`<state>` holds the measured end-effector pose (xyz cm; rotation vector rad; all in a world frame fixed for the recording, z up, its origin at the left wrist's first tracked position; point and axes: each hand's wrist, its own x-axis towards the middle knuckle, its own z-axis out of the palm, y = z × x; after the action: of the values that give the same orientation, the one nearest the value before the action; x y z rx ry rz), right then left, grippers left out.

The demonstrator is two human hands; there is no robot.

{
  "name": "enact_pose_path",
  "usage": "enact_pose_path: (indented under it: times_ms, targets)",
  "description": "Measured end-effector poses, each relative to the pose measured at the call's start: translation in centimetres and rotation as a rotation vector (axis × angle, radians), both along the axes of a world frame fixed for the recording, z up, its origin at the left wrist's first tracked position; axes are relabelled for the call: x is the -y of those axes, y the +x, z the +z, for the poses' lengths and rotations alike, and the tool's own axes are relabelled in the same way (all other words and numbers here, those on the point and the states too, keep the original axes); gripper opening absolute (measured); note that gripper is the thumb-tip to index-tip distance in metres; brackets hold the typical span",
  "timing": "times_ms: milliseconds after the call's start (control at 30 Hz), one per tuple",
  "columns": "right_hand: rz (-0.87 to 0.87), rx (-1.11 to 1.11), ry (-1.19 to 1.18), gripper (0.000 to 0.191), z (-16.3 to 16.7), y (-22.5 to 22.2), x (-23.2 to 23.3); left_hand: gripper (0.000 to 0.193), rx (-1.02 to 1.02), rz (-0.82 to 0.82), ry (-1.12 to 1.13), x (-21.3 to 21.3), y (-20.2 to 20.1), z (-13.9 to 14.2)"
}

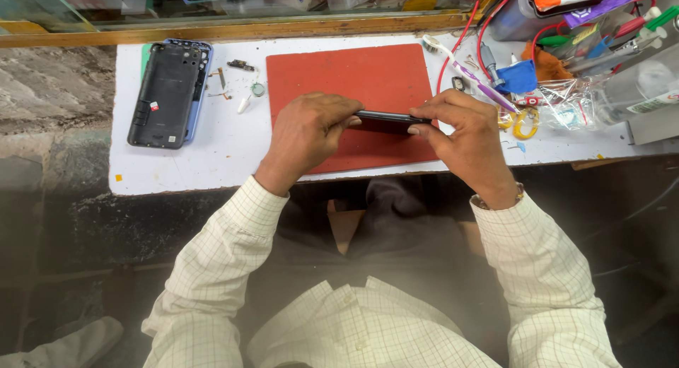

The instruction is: The person cleans the exposed internals of a disassembled smartphone with a blue cloth and a toothbrush, then aligns the back cover over the phone body and presses it into place. They power the phone on, tap and swipe on the screen to test it, then set the phone on the mat and reach for an item at the side of the bench.

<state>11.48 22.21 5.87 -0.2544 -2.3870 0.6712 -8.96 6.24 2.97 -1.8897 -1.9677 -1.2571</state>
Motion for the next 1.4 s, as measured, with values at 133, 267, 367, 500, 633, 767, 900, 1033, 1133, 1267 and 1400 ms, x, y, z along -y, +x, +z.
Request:
enact_pose_path:
  times_ms: [133, 267, 367, 500, 633, 767, 900, 1033, 1133, 1267, 1400]
  targets:
    - [-0.038, 0.002, 0.011, 0.021, -0.5, -0.2, 0.1, 0.012, -0.008, 0.001, -0.014, 0.0, -0.1, 0.2]
    - [-0.053, -0.008, -0.006, 0.022, -0.9, 0.1, -0.2, 0.013, -0.010, -0.001, -0.006, -0.1, -0.1, 0.3]
    - [-0.077, -0.026, -0.121, 0.024, -1.4, 0.6, -0.5, 0.013, -0.013, 0.003, -0.006, -0.1, -0.1, 0.2]
    - [-0.093, -0.061, -0.246, 0.026, -2.5, 1.0, -0.5, 0.013, -0.011, 0.005, -0.009, -0.1, 0.0, 0.1]
    - [-0.113, -0.094, -0.248, 0.026, -3.1, 1.1, -0.3, 0.013, -0.015, 0.004, -0.010, -0.1, 0.0, 0.2]
    - [-0.147, -0.187, -0.111, 0.024, -3.6, 0.9, 0.5, 0.012, -0.013, 0.006, -0.018, 0.0, 0.1, 0.3]
    - [-0.168, -0.213, -0.164, 0.025, -4.2, 0.7, 0.6, 0.013, 0.003, 0.005, -0.002, -0.1, 0.0, 0.2]
    - [-0.014, -0.285, -0.586, 0.024, -5.3, 0.7, 0.1, 0.015, 0.036, 0.000, 0.053, -0.2, 0.1, -0.2]
    - [-0.035, -0.252, -0.617, 0.025, -6.1, 0.7, 0.0, 0.016, 0.052, 0.002, 0.059, 0.0, 0.2, -0.3]
    - [-0.103, -0.218, -0.520, 0.022, -5.8, 0.5, -0.1, 0.024, 0.095, -0.033, 0.145, 0.2, 0.1, -0.3]
    - [-0.097, -0.177, -0.174, 0.027, -3.8, 0.2, 0.9, 0.016, 0.163, -0.023, 0.073, -0.1, -0.2, -0.5]
